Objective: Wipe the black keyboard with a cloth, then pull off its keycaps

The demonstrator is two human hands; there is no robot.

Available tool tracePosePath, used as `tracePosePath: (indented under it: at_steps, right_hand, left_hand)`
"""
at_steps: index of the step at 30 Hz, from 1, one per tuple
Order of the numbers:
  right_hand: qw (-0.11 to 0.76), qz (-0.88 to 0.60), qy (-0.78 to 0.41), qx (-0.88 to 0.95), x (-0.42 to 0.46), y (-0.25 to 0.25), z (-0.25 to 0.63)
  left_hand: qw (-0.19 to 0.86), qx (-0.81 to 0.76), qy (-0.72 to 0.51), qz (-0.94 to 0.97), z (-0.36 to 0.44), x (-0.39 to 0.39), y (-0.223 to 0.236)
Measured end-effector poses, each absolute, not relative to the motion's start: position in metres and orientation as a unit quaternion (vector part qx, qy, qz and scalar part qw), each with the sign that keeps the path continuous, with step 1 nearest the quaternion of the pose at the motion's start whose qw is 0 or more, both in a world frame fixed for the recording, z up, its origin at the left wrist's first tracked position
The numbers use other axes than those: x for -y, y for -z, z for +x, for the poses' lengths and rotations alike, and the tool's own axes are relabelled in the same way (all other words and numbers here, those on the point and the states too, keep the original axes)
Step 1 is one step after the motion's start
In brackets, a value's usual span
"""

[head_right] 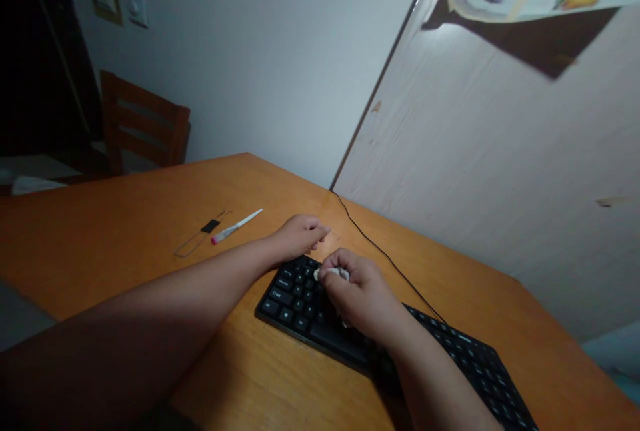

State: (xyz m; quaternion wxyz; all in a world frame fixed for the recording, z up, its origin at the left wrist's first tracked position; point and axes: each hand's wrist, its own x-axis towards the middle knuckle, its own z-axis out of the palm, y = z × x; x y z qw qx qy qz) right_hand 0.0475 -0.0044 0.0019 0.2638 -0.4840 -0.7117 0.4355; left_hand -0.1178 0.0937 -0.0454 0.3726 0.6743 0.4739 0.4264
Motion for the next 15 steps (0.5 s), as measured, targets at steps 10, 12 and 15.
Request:
tracePosePath:
  at_steps: [10,12,15]
  right_hand:
    - [0.405,-0.467,-0.416,0.667,-0.013,0.002,0.063]
    - [0.419,-0.465,-0.397,0.671,-0.015,0.005,0.064]
    - [0.434,-0.456,-0.361,0.688,-0.017,0.007,0.064]
  left_hand:
    - [0.413,-0.384,-0.401,0.722,-0.113,-0.063,0.009]
    - [0.414,-0.366,-0.379,0.742,-0.113,-0.059,0.008]
    - [0.418,-0.354,-0.347,0.761,-0.111,-0.057,0.010]
